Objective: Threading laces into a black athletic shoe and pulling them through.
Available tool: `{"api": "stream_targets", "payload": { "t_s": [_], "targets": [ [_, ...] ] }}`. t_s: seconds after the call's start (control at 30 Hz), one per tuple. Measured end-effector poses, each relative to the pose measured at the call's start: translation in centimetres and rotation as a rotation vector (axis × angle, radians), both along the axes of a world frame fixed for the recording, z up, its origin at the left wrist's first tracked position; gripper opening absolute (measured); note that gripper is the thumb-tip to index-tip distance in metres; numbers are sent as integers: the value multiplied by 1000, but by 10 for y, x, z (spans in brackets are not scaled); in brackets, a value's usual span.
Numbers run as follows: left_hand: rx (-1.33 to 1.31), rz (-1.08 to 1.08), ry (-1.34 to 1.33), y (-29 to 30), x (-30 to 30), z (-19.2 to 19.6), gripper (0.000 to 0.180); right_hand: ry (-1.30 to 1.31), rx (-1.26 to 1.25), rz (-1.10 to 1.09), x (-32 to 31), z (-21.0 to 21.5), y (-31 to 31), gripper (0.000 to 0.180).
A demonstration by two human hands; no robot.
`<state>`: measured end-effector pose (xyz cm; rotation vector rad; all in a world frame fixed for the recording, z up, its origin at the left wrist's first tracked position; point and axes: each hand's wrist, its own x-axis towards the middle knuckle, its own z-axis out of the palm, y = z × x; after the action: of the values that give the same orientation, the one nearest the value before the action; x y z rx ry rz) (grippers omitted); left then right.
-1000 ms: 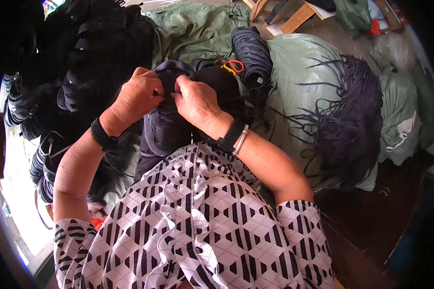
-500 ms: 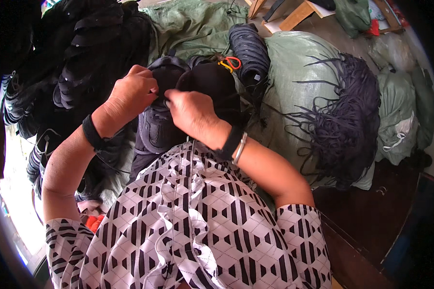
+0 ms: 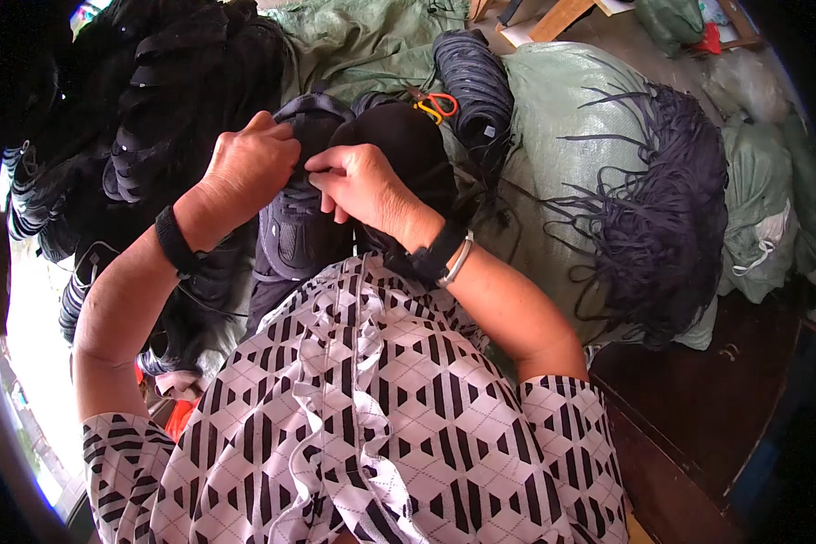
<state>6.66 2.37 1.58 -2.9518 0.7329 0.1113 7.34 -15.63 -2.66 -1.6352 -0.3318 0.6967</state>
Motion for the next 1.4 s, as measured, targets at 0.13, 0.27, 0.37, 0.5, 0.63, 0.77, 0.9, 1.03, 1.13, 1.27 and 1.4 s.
{"api": "stream_targets", "payload": {
  "t_s": [0.13,0.27,0.37,0.5,0.63,0.77,0.9,1.03,1.13,1.27,1.4],
  "targets": [
    [3,-143,-85,7,1,-7,4,91,37,35,7,0,-2,17],
    [8,-231,-163,13,0,-4,8,-755,-136,-224,9,-9,-7,14],
    [-80,-209,-81,16,0,12,8,-754,-111,-412,17,-3,-35,13],
    [-240,2,-134,19,-3,23,11,-861,-299,-41,3,11,-29,26],
    [-161,-73,-83,10,-4,2,18,-934,-419,-4,-7,9,-3,27],
    [3,46,57,1,-1,5,26,-919,-438,-8,-9,0,12,24],
    [-300,215,149,4,-3,2,17,-809,-348,-79,-8,-8,12,19],
    [-469,-5,-148,12,-19,2,15,-782,-341,-54,-9,-3,5,16],
    [-474,122,-303,23,-29,19,15,-539,-365,21,-3,5,-7,15],
    [-790,438,179,37,-47,14,14,-308,-193,-87,-2,-10,-7,22],
    [-1097,665,1037,27,-58,11,25,-419,-375,-45,-21,-3,8,22]
  ]
}}
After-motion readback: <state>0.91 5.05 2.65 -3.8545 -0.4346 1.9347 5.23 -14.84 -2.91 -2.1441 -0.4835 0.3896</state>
